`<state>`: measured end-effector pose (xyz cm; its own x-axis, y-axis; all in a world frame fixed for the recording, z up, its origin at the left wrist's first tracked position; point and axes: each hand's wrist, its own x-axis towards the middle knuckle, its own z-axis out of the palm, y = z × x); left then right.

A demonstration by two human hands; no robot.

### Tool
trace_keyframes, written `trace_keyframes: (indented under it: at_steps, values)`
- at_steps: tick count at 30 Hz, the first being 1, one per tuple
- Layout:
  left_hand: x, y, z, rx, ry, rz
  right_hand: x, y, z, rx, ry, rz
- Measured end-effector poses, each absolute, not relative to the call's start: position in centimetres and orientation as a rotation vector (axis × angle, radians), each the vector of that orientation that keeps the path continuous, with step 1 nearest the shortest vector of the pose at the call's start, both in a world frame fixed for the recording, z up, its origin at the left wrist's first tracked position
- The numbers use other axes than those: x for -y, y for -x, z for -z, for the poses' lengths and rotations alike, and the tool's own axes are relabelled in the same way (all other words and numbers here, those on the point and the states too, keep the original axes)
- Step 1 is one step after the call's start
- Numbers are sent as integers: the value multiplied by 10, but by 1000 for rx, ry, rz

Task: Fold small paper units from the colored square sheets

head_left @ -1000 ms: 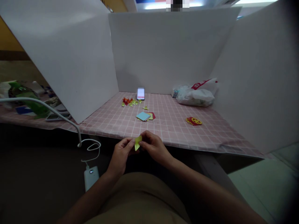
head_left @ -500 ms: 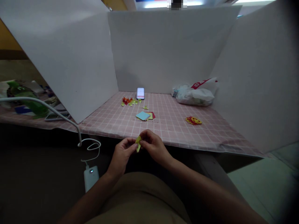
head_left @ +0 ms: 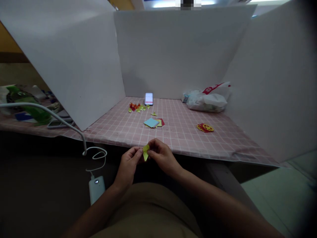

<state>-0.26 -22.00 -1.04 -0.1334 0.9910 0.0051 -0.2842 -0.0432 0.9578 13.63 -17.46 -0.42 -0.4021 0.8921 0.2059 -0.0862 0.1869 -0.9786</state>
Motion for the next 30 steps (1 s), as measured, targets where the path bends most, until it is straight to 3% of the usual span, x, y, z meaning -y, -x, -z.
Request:
trace_keyframes:
  at_steps: [30]
  values:
    - [219,6,16,-1197,-1111,-1473,177,-137,6,1616,835,-1329]
